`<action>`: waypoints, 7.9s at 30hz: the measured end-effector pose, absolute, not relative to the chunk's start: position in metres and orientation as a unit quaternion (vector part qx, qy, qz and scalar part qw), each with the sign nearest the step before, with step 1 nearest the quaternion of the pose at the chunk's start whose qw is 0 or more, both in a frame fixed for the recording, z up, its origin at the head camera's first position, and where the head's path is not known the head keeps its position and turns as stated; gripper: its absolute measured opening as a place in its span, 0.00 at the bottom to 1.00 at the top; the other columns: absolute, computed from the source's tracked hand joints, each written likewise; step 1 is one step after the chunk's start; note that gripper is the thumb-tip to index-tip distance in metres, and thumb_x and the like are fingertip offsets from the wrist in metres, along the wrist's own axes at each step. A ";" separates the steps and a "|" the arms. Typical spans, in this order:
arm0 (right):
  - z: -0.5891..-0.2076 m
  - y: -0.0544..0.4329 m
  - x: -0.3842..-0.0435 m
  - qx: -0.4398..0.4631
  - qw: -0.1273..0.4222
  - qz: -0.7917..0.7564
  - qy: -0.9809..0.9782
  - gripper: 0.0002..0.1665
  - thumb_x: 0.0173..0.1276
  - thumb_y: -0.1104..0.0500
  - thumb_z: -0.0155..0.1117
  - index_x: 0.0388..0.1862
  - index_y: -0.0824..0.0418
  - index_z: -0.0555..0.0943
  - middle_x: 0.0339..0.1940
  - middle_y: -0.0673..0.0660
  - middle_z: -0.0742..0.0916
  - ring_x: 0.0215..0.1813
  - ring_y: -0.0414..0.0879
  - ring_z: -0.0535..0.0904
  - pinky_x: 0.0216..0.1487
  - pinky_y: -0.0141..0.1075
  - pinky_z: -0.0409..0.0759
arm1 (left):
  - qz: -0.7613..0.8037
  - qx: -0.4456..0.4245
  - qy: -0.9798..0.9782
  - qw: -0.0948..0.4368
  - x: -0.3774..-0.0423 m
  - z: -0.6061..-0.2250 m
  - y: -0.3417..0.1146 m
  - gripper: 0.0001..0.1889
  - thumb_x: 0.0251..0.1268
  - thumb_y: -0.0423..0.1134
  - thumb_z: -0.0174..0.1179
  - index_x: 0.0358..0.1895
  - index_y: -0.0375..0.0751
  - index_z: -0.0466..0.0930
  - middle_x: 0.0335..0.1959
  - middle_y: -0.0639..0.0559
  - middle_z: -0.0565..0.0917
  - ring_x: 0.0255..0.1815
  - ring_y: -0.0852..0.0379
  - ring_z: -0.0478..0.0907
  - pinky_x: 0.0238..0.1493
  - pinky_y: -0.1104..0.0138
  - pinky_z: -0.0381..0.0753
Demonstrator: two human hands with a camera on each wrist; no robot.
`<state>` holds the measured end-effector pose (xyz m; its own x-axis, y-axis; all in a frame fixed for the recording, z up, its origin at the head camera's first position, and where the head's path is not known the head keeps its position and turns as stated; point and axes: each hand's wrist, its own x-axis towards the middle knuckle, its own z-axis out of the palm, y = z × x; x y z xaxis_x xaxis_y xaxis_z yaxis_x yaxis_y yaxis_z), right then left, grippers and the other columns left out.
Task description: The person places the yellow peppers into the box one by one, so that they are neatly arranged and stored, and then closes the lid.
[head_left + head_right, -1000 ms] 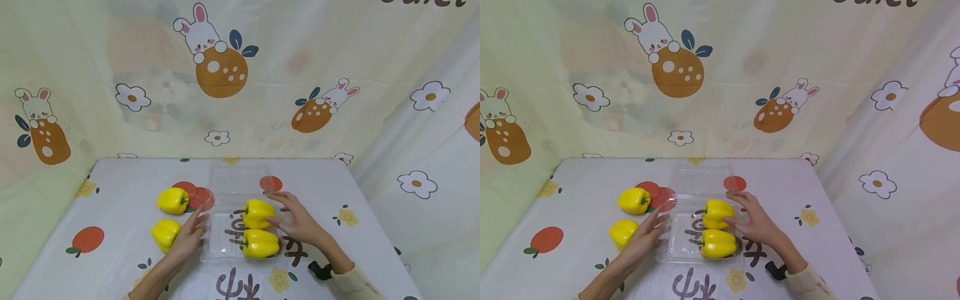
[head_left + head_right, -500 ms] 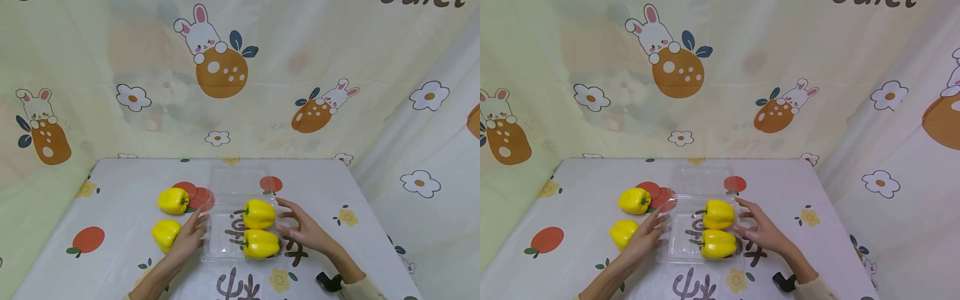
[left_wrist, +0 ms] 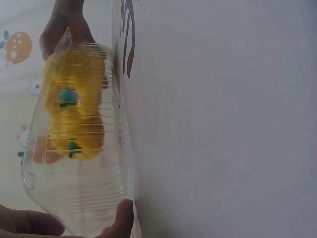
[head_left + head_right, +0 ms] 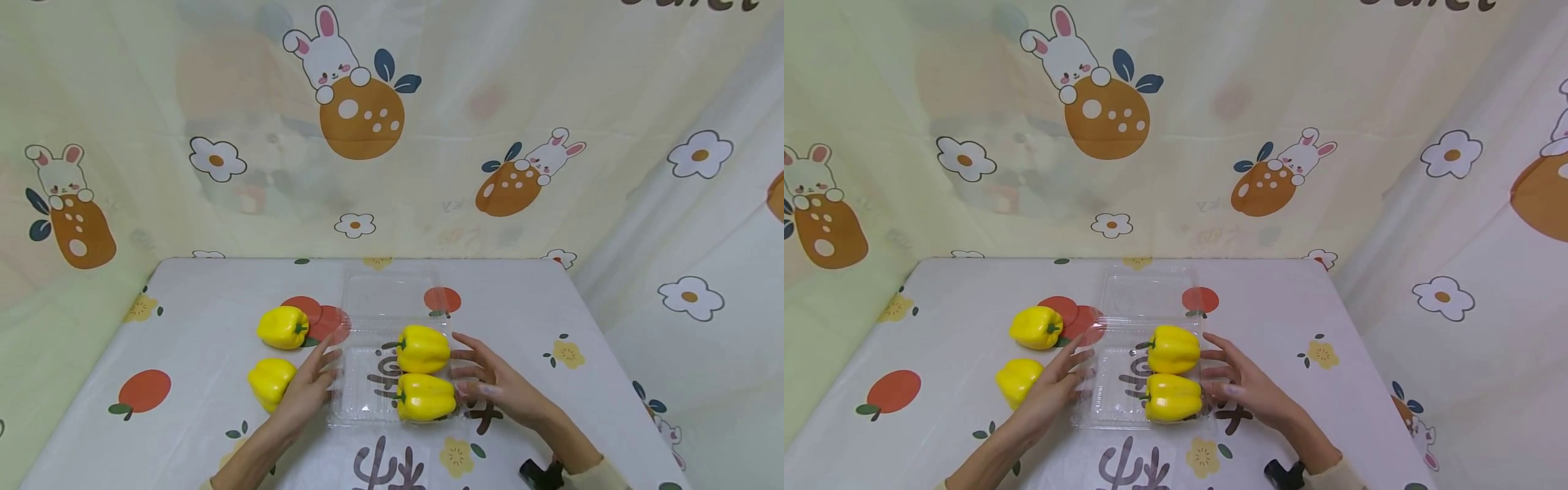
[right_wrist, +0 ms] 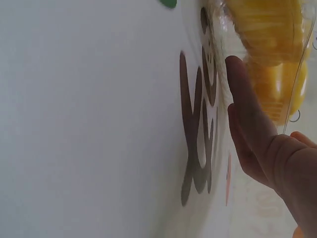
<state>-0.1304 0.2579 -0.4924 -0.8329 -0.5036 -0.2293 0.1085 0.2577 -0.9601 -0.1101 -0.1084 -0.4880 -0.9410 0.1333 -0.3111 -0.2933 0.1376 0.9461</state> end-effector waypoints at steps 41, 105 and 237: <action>-0.505 0.256 -0.122 -0.123 0.289 -0.643 0.699 0.56 0.76 0.57 0.64 0.90 0.44 0.40 0.87 0.75 0.54 0.79 0.66 0.70 0.68 0.52 0.85 | 0.643 -0.057 0.748 0.155 -0.110 -0.485 -0.108 0.36 0.82 0.31 0.48 0.87 0.55 0.52 0.82 0.36 0.66 0.78 0.30 0.70 0.72 0.41 0.79; -0.501 0.255 -0.120 -0.115 0.286 -0.626 0.716 0.57 0.75 0.58 0.67 0.90 0.44 0.42 0.86 0.74 0.58 0.76 0.62 0.75 0.63 0.46 0.87 | 0.523 0.331 0.743 0.255 -0.159 -0.478 -0.282 0.32 0.73 0.30 0.62 0.79 0.41 0.67 0.79 0.33 0.70 0.78 0.71 0.66 0.74 0.80 0.65; -0.501 0.254 -0.117 -0.094 0.286 -0.629 0.716 0.57 0.74 0.58 0.69 0.89 0.40 0.45 0.86 0.72 0.58 0.76 0.61 0.74 0.66 0.48 0.86 | 0.524 0.165 0.821 0.154 -0.111 -0.456 -0.131 0.35 0.64 0.49 0.76 0.74 0.50 0.75 0.72 0.51 0.79 0.66 0.49 0.77 0.71 0.57 0.79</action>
<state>-0.1169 0.2535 -0.5012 -0.8182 -0.4954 -0.2918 0.2257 0.1900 -0.9555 -0.1107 -0.1315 -0.4558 -0.8978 0.4330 -0.0804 0.1093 0.3960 0.9117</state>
